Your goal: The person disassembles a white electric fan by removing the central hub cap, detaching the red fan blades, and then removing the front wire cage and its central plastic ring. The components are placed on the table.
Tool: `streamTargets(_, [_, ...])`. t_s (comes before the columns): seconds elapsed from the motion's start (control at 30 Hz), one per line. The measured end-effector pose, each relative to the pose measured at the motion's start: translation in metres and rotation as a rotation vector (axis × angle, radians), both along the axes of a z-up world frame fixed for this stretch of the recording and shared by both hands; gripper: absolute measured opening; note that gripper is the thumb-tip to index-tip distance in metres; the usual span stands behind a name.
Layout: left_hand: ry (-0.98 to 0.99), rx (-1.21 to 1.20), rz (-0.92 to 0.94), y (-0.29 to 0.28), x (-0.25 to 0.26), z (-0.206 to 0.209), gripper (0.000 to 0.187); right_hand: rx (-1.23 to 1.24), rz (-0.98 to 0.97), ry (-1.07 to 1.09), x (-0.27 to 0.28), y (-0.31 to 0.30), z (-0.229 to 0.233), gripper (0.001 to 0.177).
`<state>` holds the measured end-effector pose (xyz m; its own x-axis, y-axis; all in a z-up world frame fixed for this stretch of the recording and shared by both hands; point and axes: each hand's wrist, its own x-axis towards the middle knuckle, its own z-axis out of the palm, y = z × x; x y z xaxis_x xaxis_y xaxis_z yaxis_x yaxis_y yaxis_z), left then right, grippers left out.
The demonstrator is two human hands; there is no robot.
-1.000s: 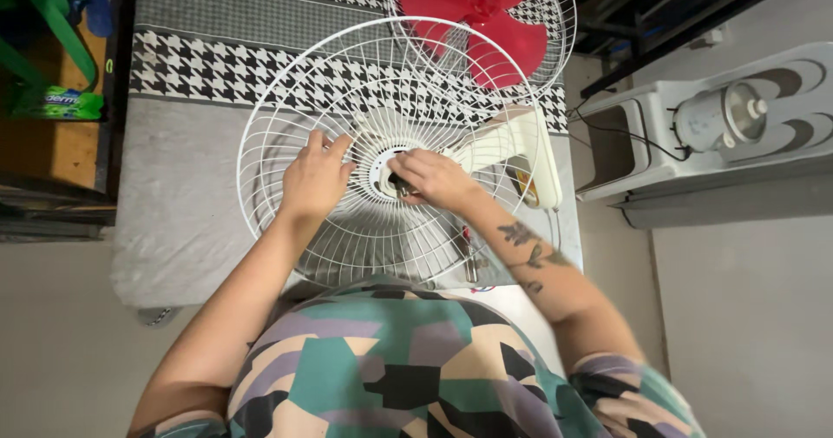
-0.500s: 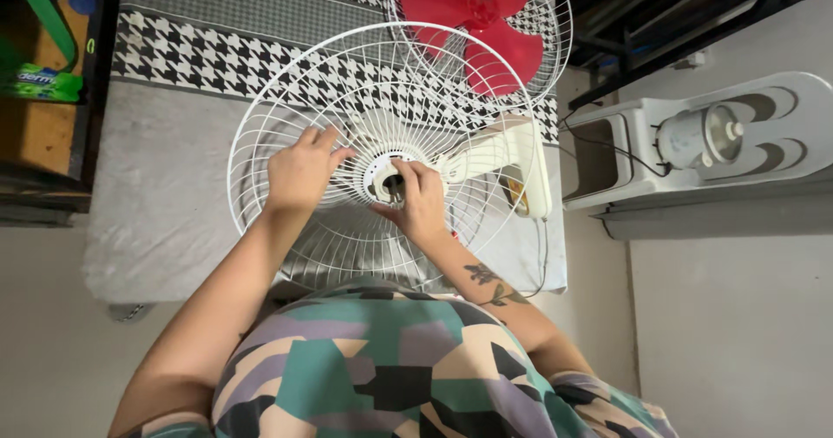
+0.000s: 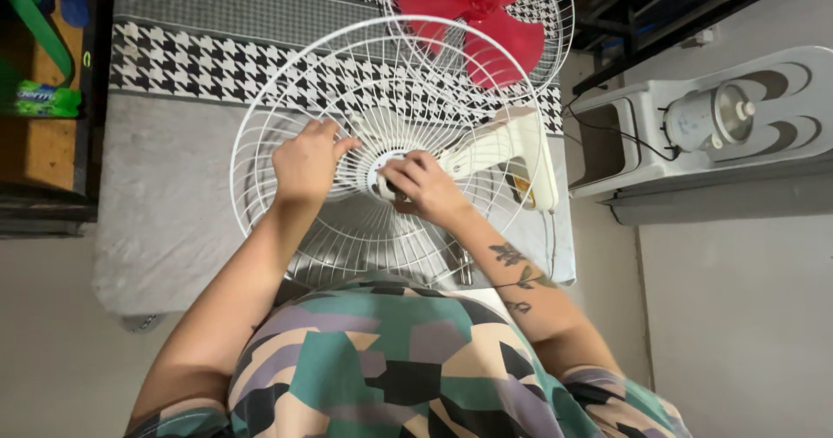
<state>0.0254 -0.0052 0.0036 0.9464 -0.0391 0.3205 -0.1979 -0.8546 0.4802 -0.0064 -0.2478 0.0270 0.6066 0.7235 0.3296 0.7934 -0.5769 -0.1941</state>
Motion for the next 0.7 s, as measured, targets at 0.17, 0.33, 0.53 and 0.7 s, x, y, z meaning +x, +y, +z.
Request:
streamTargets(0.17, [0.049, 0.044, -0.018, -0.001, -0.005, 0.001, 0.05, -0.224, 0.255, -0.019, 0.009, -0.012, 0.022, 0.073])
streamTargets(0.33, [0.047, 0.035, -0.027, 0.0, -0.005, 0.002, 0.05, -0.04, 0.167, -0.092, -0.011, -0.018, 0.02, 0.084])
streamTargets(0.53, [0.067, 0.013, -0.035, 0.001, -0.005, 0.003, 0.051, 0.306, -0.488, -0.012, -0.04, 0.02, -0.029, 0.102])
streamTargets(0.7, [0.099, 0.014, -0.03, 0.001, -0.006, 0.005, 0.05, 0.215, -0.343, 0.046, -0.032, 0.012, -0.035, 0.074])
